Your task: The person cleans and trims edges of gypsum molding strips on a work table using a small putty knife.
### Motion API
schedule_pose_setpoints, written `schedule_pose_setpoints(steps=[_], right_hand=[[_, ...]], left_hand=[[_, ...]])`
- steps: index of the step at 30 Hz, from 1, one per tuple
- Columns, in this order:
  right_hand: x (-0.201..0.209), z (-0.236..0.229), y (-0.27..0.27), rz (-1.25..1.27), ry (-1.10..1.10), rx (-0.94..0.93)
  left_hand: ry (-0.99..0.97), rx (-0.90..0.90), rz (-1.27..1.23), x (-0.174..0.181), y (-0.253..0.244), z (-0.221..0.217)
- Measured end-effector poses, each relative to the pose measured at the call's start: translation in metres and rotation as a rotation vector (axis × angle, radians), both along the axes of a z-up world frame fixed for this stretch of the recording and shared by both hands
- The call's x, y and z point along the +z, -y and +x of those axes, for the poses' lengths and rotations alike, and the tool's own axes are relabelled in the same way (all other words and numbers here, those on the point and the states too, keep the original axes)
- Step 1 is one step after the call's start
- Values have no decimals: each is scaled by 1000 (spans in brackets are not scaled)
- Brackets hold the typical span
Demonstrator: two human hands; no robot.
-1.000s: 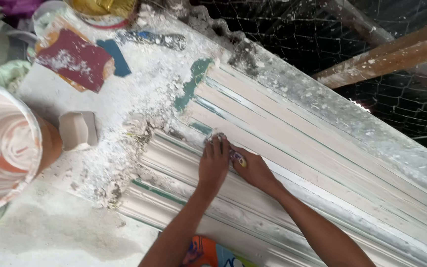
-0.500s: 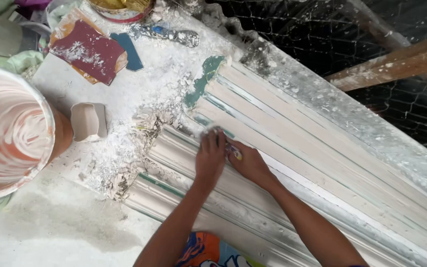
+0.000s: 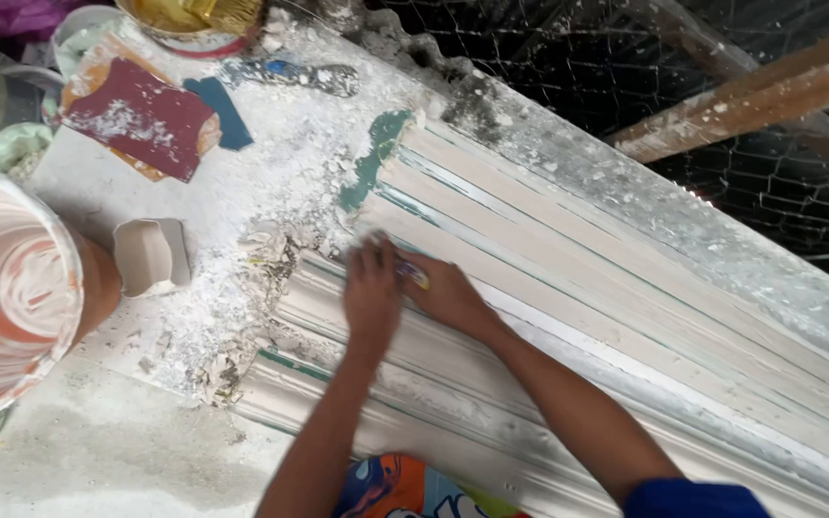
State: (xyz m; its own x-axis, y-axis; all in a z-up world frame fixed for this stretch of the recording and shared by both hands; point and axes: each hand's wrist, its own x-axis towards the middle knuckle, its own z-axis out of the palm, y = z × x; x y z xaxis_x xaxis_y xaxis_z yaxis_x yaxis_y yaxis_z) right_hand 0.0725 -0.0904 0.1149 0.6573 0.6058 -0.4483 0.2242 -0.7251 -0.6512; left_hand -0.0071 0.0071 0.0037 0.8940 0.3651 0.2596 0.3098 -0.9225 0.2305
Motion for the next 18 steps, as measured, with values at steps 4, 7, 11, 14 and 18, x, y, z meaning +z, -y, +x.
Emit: schedule_pose_setpoints(steps=[4, 7, 11, 14, 18], right_hand=[[-32, -2, -19, -5, 10, -6], [-17, -3, 2, -22, -17, 22], [-11, -13, 8, -76, -49, -44], [-25, -9, -25, -15, -12, -37], [-19, -28, -50, 2, -38, 18]], left_hand=[[-124, 61, -7, -3, -24, -1], [-71, 50, 7, -12, -1, -4], [-7, -2, 12, -26, 1, -11], [-20, 9, -68, -36, -34, -2], [-58, 76, -58, -21, -61, -17]])
